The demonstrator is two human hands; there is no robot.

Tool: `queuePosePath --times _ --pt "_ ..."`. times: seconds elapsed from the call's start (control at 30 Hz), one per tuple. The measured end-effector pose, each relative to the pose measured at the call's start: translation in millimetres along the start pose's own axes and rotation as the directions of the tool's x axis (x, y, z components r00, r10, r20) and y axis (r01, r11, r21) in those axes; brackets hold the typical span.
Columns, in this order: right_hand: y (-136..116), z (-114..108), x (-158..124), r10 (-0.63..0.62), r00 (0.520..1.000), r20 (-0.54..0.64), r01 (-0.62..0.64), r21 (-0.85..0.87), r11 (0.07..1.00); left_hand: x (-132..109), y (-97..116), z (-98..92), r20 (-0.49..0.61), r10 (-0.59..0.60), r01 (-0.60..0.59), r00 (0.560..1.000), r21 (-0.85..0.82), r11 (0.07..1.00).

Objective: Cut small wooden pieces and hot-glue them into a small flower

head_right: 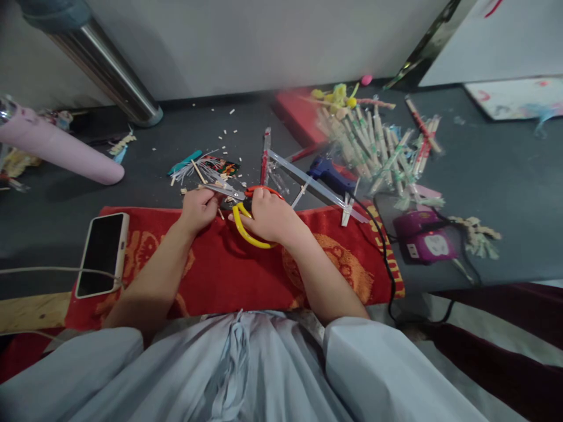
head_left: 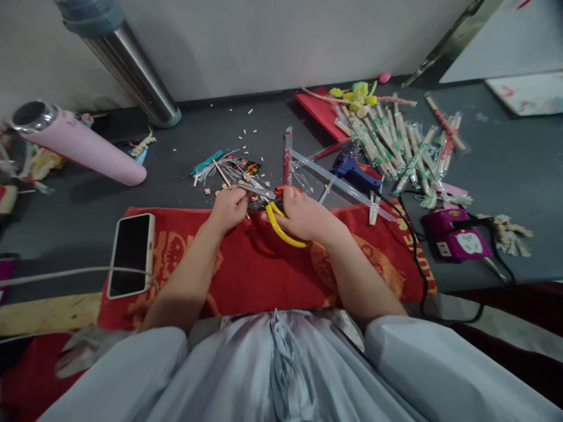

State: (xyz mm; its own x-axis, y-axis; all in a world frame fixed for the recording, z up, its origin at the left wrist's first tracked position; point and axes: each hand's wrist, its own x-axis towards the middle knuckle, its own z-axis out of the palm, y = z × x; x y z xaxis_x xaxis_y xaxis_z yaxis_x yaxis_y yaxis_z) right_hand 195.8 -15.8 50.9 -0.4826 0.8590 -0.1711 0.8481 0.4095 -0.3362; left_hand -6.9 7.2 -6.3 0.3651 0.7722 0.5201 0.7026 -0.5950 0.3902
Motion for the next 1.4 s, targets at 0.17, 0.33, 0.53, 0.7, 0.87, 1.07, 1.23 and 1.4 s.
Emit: queuePosePath --times 0.17,0.33,0.53,0.7,0.87,1.07,1.23,1.4 --pt "0.3 -0.1 -0.6 -0.002 1.0 0.003 0.002 -0.003 1.0 -0.4 -0.5 -0.7 0.017 0.003 -0.003 1.0 0.015 1.0" --pt "0.2 0.8 -2.7 0.013 1.0 0.001 -0.013 -0.027 1.0 -0.5 -1.1 -0.5 0.021 0.052 -0.053 0.998 0.04 0.998" --pt "0.7 -0.8 -4.4 0.032 0.999 0.021 -0.031 -0.003 1.0 -1.2 -3.7 0.8 -0.014 0.123 -0.121 0.992 0.105 0.987" --pt "1.6 -2.2 -4.6 0.034 0.999 0.033 -0.034 0.011 0.999 -1.8 -6.2 1.8 0.005 0.11 -0.11 0.994 0.147 0.983" --pt "3.4 -2.7 -5.1 0.032 0.998 0.048 -0.034 0.05 0.998 -3.6 -6.9 0.4 0.029 0.061 -0.065 0.998 0.15 0.986" --pt "5.6 -2.1 -6.1 0.043 0.998 0.04 -0.045 0.04 0.998 -4.7 -7.5 0.6 0.051 0.03 -0.039 0.998 0.18 0.983" --pt "9.8 0.5 -5.1 0.049 0.998 -0.043 -0.049 0.0 0.999 -3.7 -7.8 -2.1 -0.002 0.012 -0.012 1.0 0.164 0.986" --pt "15.6 3.1 -2.7 0.058 0.991 -0.119 -0.063 -0.037 0.997 -3.7 -8.6 -3.2 -0.051 -0.055 0.061 0.997 0.123 0.99"
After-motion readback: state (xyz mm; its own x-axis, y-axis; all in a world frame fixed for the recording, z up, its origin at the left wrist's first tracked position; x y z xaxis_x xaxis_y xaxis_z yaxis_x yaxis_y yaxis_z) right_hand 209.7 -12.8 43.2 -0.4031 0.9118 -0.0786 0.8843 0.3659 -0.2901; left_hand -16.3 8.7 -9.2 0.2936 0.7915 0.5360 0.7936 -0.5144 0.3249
